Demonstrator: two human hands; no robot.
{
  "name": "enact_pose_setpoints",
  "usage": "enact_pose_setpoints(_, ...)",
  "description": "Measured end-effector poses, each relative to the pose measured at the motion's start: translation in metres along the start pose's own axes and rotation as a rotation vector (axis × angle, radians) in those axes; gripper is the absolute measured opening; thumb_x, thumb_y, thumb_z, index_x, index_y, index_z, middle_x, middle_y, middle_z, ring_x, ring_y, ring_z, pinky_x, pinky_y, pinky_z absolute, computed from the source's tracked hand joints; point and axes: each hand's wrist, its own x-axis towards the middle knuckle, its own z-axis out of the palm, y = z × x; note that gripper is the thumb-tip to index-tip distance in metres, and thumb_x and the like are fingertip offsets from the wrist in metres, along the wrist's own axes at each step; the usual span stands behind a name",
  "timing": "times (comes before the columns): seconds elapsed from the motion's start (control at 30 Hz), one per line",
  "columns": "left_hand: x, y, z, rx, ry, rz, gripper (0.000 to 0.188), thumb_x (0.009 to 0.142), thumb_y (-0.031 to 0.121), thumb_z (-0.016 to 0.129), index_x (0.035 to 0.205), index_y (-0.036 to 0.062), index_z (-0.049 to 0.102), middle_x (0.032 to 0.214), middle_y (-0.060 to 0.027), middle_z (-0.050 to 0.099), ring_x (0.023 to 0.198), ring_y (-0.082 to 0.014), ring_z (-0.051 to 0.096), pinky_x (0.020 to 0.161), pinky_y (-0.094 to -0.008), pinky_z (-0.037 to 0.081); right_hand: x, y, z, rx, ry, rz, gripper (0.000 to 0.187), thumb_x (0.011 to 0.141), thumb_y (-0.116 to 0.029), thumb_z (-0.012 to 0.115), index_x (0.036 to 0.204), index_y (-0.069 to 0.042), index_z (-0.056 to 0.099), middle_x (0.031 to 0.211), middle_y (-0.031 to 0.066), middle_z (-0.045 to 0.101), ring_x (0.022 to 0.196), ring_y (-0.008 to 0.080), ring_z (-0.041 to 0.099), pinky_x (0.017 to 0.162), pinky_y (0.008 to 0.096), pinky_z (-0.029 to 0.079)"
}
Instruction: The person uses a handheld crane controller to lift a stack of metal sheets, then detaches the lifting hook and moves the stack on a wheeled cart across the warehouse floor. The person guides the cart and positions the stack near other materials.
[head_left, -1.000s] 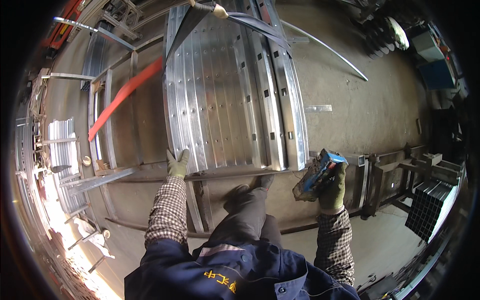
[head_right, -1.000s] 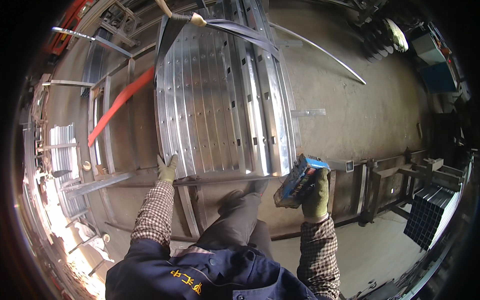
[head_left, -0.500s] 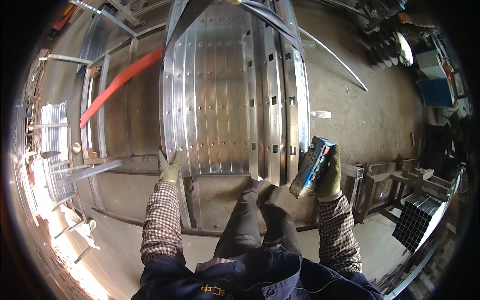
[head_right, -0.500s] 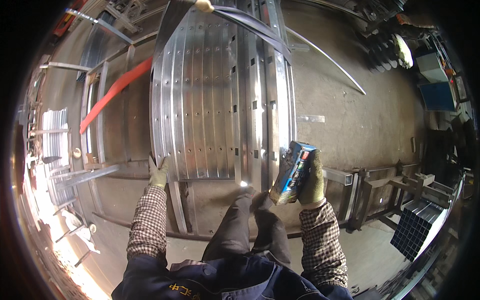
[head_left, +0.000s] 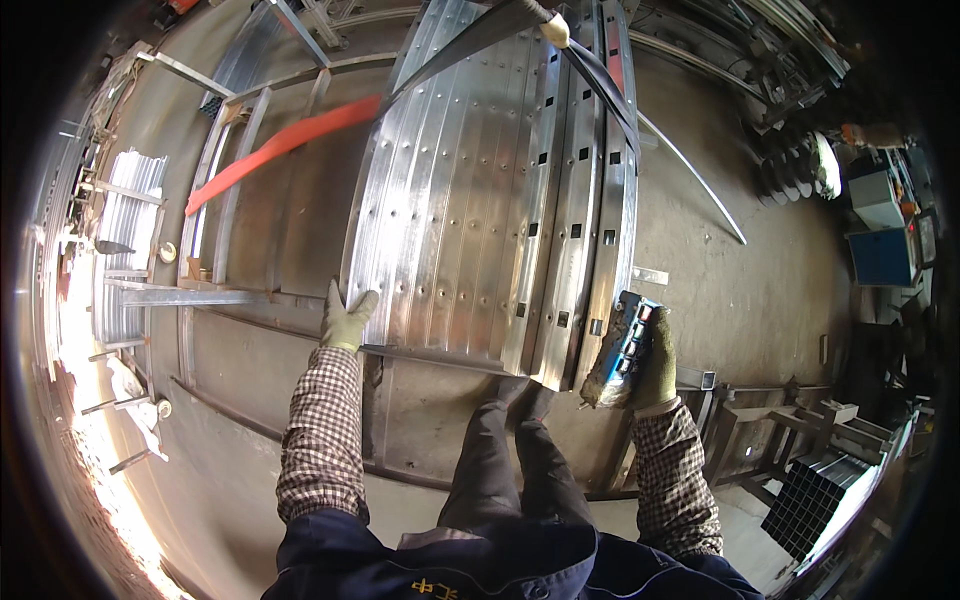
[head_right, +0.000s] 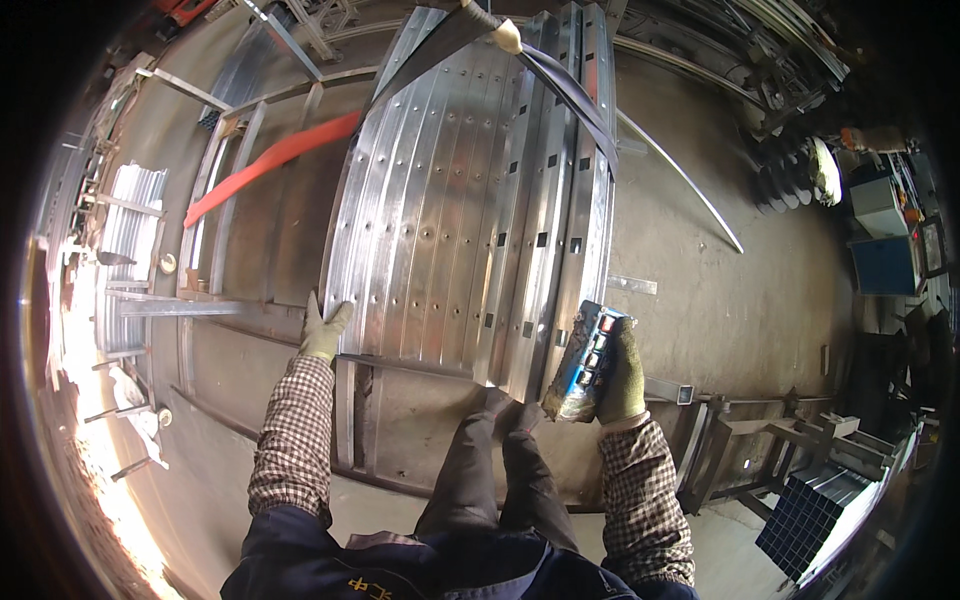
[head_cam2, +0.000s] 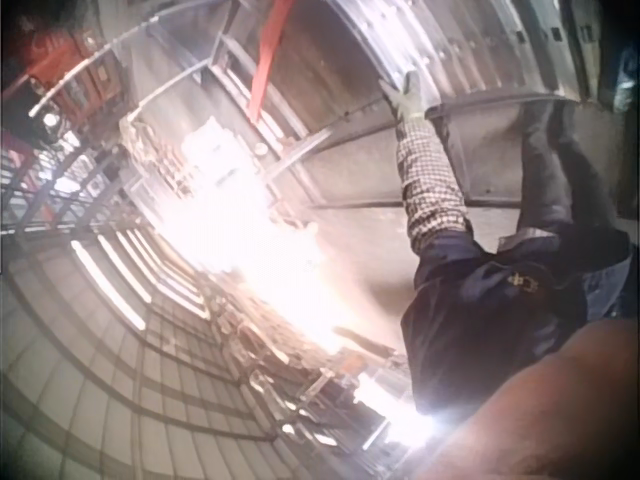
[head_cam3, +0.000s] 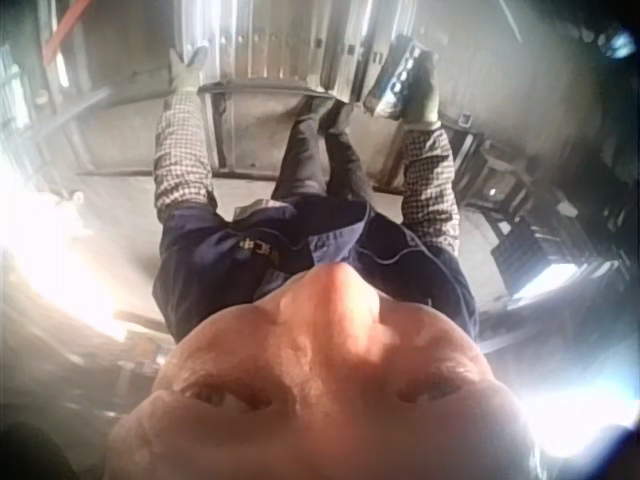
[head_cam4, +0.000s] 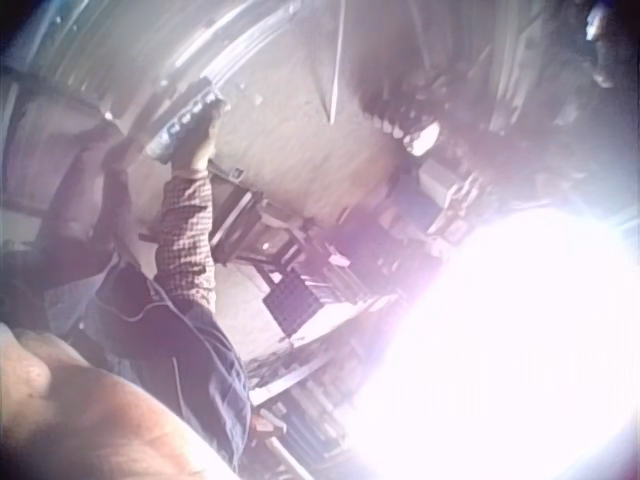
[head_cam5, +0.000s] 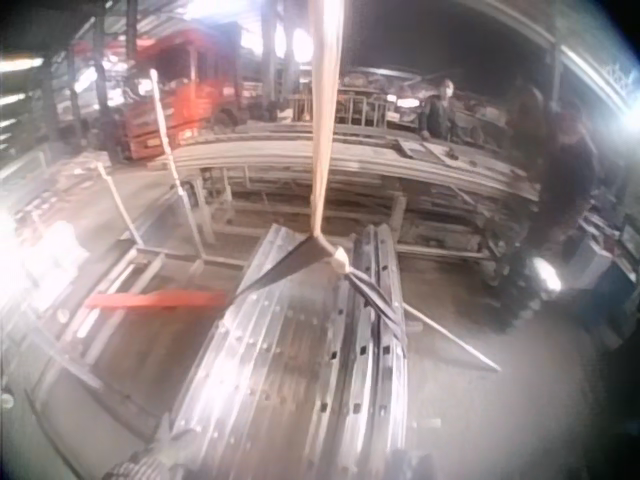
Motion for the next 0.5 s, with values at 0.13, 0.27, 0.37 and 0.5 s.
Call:
enact_pose_setpoints(0.13,-0.002,-0.006,-0.003,-0.024,-0.004,-0.045,0.113,0.084,0.053,0.084,0.163,0.0018,0.022,0.161,-0.0278,0.039,0.149,-0.0358,0.04,0.121,-0.0417,0.036,-0.009,-0.006,0.009,-0.035,0.02,-0.027,0.048,0.103,-0.053,0.058,0.124,-0.011,0.069,0.102,0.0042,0.074,0.085,0.0195,0.073,0.076,0.0349,0.061)
enact_pose_setpoints(0.27,0.0,-0.009,-0.009,-0.028,-0.003,-0.01,0.114,0.084,0.055,0.083,0.164,0.0027,0.022,0.161,-0.0276,0.039,0.149,-0.0364,0.04,0.121,-0.0422,0.035,-0.021,-0.012,0.023,-0.041,-0.047,-0.023,0.052,0.102,-0.055,0.059,0.126,-0.01,0.068,0.106,0.0049,0.074,0.089,0.0191,0.073,0.078,0.0345,0.061)
enact_pose_setpoints(0.37,-0.002,-0.006,-0.02,-0.033,-0.025,-0.022,0.114,0.083,0.058,0.082,0.164,0.003,0.022,0.161,-0.0269,0.039,0.149,-0.0372,0.039,0.122,-0.0429,0.035,-0.031,-0.015,0.036,-0.007,-0.048,-0.025,0.054,0.101,-0.057,0.059,0.126,-0.009,0.067,0.104,0.0057,0.075,0.085,0.0193,0.074,0.076,0.035,0.063)
enact_pose_setpoints(0.5,-0.013,0.009,-0.037,0.039,-0.008,-0.02,0.115,0.083,0.06,0.081,0.164,0.0039,0.022,0.162,-0.0258,0.038,0.15,-0.0379,0.039,0.122,-0.0434,0.034,-0.047,-0.02,0.051,-0.001,-0.197,-0.068,0.053,0.103,-0.054,0.058,0.128,-0.008,0.067,0.107,0.0064,0.076,0.09,0.0198,0.075,0.078,0.0355,0.064)
